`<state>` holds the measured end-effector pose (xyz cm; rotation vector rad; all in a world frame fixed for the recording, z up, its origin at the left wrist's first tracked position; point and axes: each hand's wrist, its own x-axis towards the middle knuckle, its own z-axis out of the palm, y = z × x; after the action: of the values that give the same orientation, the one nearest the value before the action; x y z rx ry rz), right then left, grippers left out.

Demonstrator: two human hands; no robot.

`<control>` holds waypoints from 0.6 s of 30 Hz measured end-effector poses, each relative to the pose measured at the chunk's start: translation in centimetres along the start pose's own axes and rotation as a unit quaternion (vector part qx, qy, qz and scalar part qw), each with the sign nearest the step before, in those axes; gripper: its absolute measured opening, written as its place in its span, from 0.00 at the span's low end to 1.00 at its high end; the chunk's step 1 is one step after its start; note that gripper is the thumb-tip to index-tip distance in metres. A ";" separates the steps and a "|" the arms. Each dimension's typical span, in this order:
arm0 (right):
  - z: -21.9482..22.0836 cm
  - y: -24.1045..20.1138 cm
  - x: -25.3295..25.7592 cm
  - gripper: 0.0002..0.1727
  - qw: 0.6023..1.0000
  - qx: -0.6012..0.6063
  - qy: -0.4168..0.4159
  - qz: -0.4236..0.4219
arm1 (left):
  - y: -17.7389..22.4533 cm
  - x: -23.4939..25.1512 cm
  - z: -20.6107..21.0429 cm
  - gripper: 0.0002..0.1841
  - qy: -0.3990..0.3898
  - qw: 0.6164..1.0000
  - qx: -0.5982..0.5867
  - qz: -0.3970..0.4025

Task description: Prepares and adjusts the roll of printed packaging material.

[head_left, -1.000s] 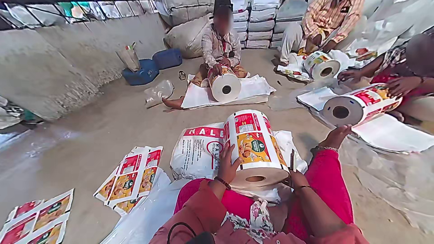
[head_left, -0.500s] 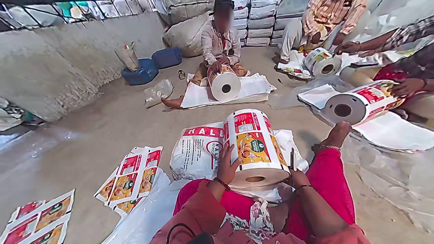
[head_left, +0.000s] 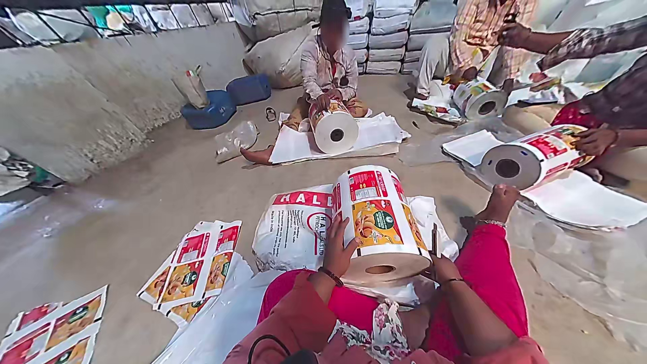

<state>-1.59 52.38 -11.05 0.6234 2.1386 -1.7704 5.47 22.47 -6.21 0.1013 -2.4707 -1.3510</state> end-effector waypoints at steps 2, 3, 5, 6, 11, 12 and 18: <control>0.0 0.0 -0.1 0.22 1.000 -0.006 0.001 -0.002 | 0.0 -0.1 0.0 0.37 -0.001 1.000 0.003 0.000; 0.0 -0.1 -0.1 0.21 1.000 -0.005 0.000 -0.001 | 0.0 0.0 0.0 0.36 -0.001 1.000 0.002 0.001; 0.0 -0.2 0.0 0.22 1.000 0.000 -0.006 0.002 | 0.0 0.0 0.0 0.36 0.002 1.000 0.001 0.003; 0.0 -0.2 -0.1 0.22 1.000 0.001 -0.007 0.002 | 0.0 0.0 0.0 0.37 0.003 1.000 0.000 0.004; 0.1 -0.6 -0.7 0.21 1.000 -0.012 -0.002 -0.003 | -0.1 -0.1 0.0 0.38 0.001 1.000 -0.004 0.012; 0.1 -0.6 -0.6 0.21 1.000 -0.014 0.000 -0.003 | -0.1 -0.1 0.0 0.38 0.002 1.000 -0.005 0.012; 0.0 -0.2 -0.1 0.22 0.999 -0.034 0.002 -0.007 | -0.1 -0.1 0.0 0.37 0.002 1.000 -0.006 0.006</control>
<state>-1.61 52.36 -10.88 0.5963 2.1995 -1.6971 5.51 22.41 -6.36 0.0864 -2.4558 -1.3603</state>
